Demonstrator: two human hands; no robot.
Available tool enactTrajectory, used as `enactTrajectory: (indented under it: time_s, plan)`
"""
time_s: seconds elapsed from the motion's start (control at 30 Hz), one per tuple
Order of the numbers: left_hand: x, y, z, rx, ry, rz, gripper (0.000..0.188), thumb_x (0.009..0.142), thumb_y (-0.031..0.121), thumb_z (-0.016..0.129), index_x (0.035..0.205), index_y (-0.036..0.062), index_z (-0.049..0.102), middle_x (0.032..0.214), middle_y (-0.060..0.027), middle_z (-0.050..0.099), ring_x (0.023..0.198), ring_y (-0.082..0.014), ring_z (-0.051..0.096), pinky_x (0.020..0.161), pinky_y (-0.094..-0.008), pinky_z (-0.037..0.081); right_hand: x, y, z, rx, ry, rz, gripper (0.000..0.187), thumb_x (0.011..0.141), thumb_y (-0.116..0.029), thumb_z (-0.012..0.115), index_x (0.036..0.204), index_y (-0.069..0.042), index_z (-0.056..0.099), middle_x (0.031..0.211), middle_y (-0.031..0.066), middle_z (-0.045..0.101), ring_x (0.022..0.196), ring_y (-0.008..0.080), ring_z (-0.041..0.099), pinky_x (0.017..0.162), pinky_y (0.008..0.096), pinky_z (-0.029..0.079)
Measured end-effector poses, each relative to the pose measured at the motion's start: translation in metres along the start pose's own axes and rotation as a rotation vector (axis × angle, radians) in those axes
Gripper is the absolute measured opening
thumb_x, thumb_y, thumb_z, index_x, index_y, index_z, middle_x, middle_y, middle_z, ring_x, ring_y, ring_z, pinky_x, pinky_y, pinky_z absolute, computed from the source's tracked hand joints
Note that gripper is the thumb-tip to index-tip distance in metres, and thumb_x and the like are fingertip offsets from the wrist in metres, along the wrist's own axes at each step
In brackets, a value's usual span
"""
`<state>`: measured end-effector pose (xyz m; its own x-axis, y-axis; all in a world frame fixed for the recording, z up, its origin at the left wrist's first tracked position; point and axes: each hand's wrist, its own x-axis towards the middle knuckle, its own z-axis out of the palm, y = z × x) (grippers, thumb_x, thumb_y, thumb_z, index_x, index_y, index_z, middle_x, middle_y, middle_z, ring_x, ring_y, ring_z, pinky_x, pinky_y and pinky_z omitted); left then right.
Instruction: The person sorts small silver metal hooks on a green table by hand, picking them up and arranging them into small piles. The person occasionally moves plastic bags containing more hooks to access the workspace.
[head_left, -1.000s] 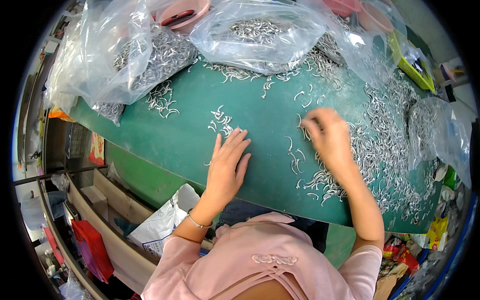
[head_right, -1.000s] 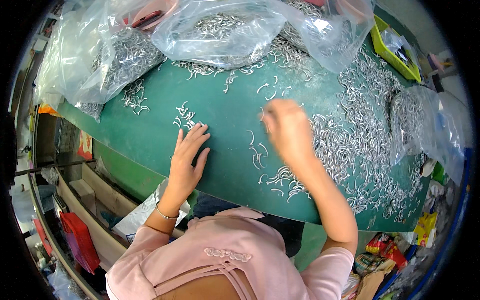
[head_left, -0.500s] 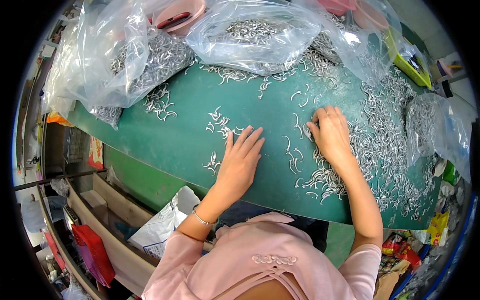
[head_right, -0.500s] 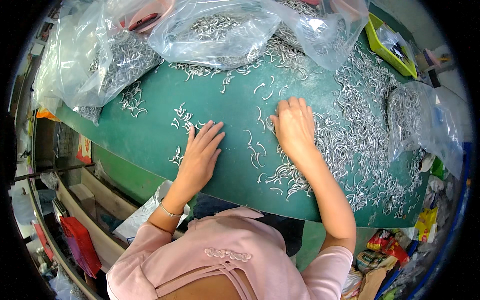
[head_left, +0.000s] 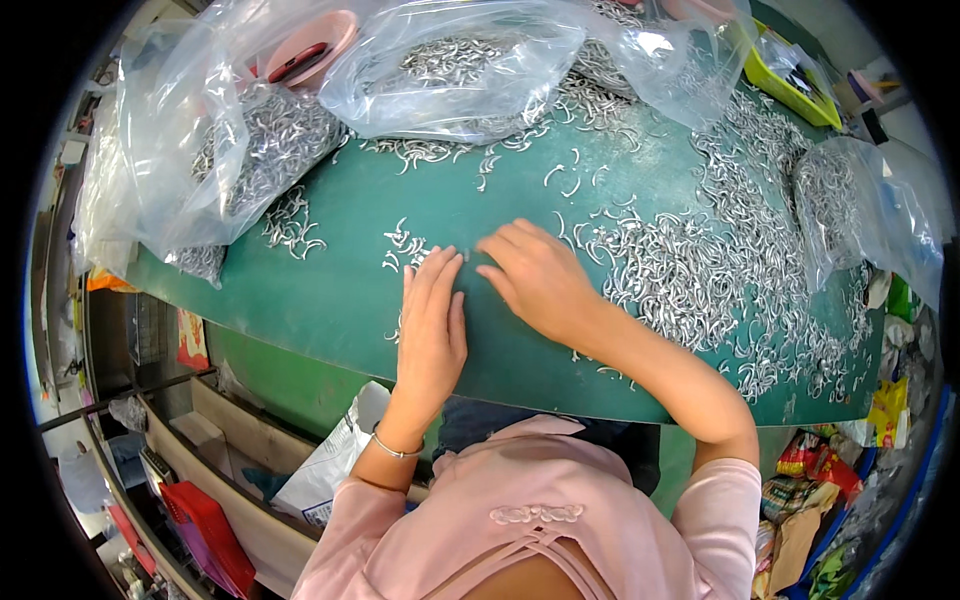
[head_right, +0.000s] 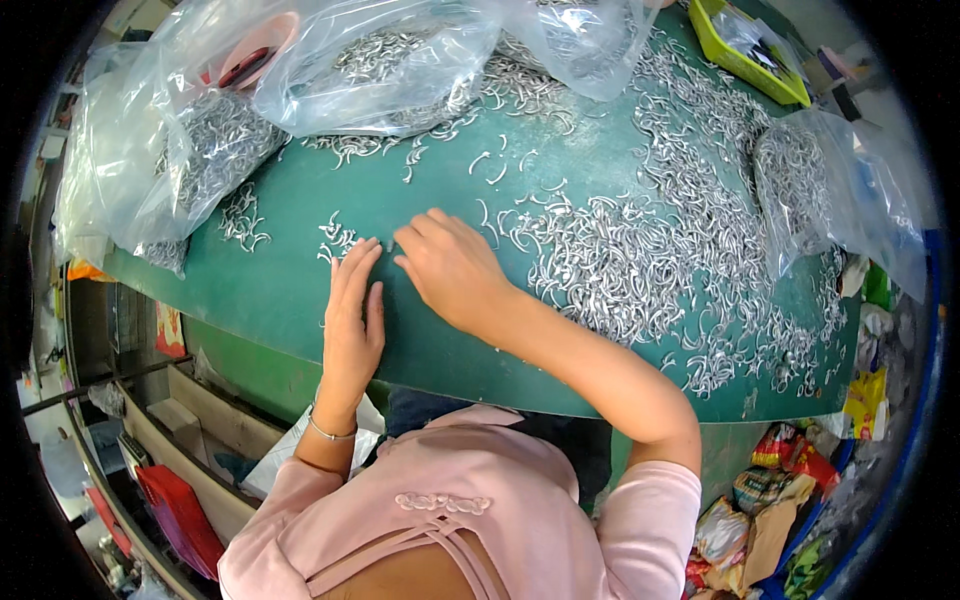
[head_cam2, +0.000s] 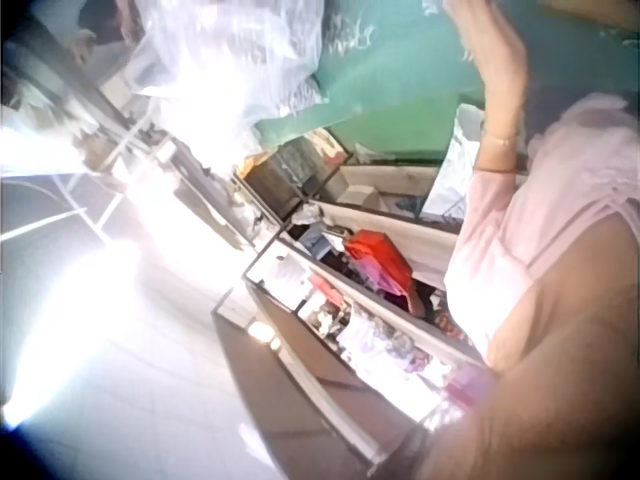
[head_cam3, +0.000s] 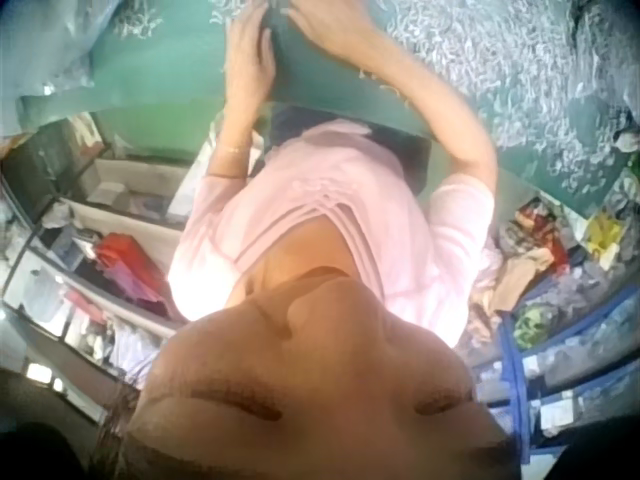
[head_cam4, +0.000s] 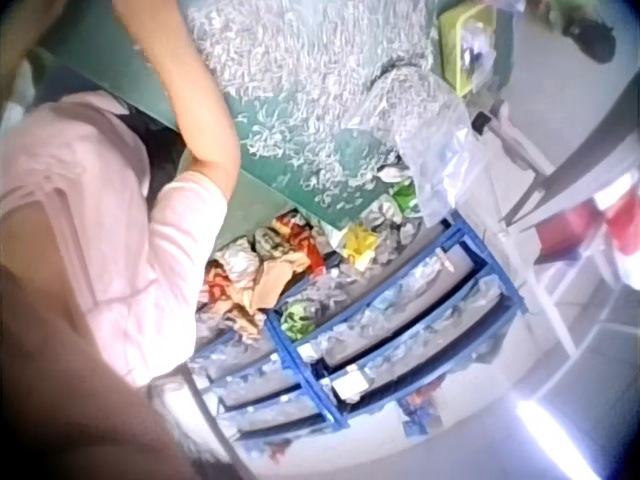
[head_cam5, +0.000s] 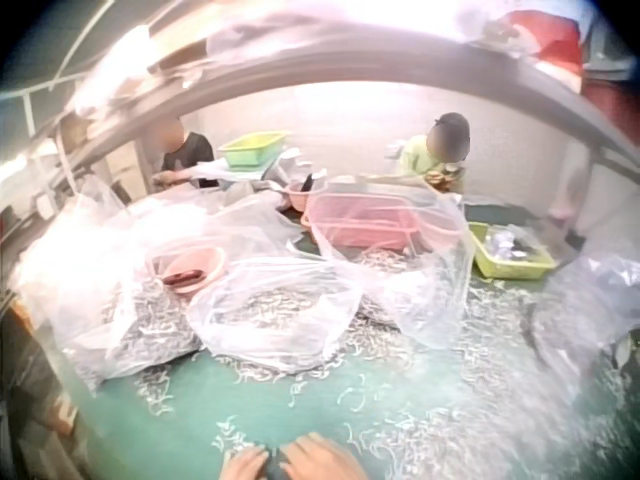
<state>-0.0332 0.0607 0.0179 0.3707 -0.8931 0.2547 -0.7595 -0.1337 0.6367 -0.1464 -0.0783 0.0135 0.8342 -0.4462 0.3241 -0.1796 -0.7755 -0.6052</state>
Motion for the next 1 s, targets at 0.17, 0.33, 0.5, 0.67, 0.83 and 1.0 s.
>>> enactTrajectory:
  time_s: [0.17, 0.33, 0.5, 0.67, 0.83, 1.0]
  plan:
    - [-0.001, 0.002, 0.003, 0.177, -0.219, 0.091, 0.045, 0.089, -0.006, 0.054, 0.133, 0.0002, 0.051, 0.147, -0.0158, 0.043, 0.140, -0.0348, 0.037, 0.116, -0.0569, 0.022, -0.069, -0.019, -0.057, -0.209, -0.131, 0.085, 0.035, 0.081, -0.018, 0.072, 0.112, -0.005, 0.062, 0.121, 0.0124, 0.057, 0.120, 0.0311, 0.050, 0.099, 0.0460, 0.040]
    - [-0.003, -0.004, 0.005, 0.263, -0.215, 0.061, 0.044, 0.089, -0.006, 0.054, 0.133, -0.0040, 0.050, 0.149, -0.0154, 0.042, 0.142, -0.0340, 0.035, 0.116, -0.0591, 0.020, -0.125, 0.006, -0.074, -0.459, -0.172, 0.176, 0.042, 0.082, -0.022, 0.073, 0.119, -0.008, 0.061, 0.135, 0.0126, 0.050, 0.134, 0.0337, 0.040, 0.107, 0.0527, 0.032]
    - [-0.005, 0.002, 0.001, 0.220, -0.165, 0.042, 0.044, 0.088, -0.006, 0.055, 0.132, -0.0015, 0.052, 0.147, -0.0179, 0.043, 0.140, -0.0375, 0.036, 0.117, -0.0561, 0.020, -0.139, 0.031, -0.094, -0.561, -0.010, 0.209, 0.035, 0.082, -0.021, 0.072, 0.115, -0.010, 0.063, 0.132, 0.0120, 0.052, 0.128, 0.0335, 0.046, 0.105, 0.0502, 0.035]
    - [-0.013, 0.033, 0.017, -0.068, -0.264, 0.211, 0.041, 0.085, -0.002, 0.064, 0.125, 0.0015, 0.058, 0.135, -0.0168, 0.051, 0.128, -0.0371, 0.047, 0.112, -0.0501, 0.031, -0.134, 0.055, -0.107, -0.628, 0.156, 0.237, 0.032, 0.081, -0.018, 0.072, 0.111, -0.008, 0.064, 0.122, 0.0112, 0.057, 0.119, 0.0319, 0.052, 0.099, 0.0462, 0.038]
    - [-0.019, 0.053, 0.027, -0.121, -0.373, 0.305, 0.042, 0.081, 0.005, 0.071, 0.122, 0.0025, 0.060, 0.118, -0.0134, 0.054, 0.105, -0.0315, 0.053, 0.090, -0.0450, 0.041, -0.115, 0.035, -0.113, -0.532, 0.278, 0.265, 0.029, 0.075, -0.010, 0.076, 0.102, -0.007, 0.065, 0.108, 0.0084, 0.060, 0.103, 0.0296, 0.055, 0.088, 0.0427, 0.040]
    - [-0.019, 0.054, 0.044, -0.151, -0.368, 0.292, 0.037, 0.082, 0.005, 0.070, 0.118, 0.0016, 0.061, 0.111, -0.0124, 0.055, 0.098, -0.0297, 0.053, 0.084, -0.0406, 0.043, -0.097, 0.032, -0.074, -0.341, 0.101, 0.121, 0.020, 0.076, -0.008, 0.074, 0.093, -0.006, 0.063, 0.101, 0.0070, 0.059, 0.094, 0.0272, 0.055, 0.083, 0.0402, 0.039]
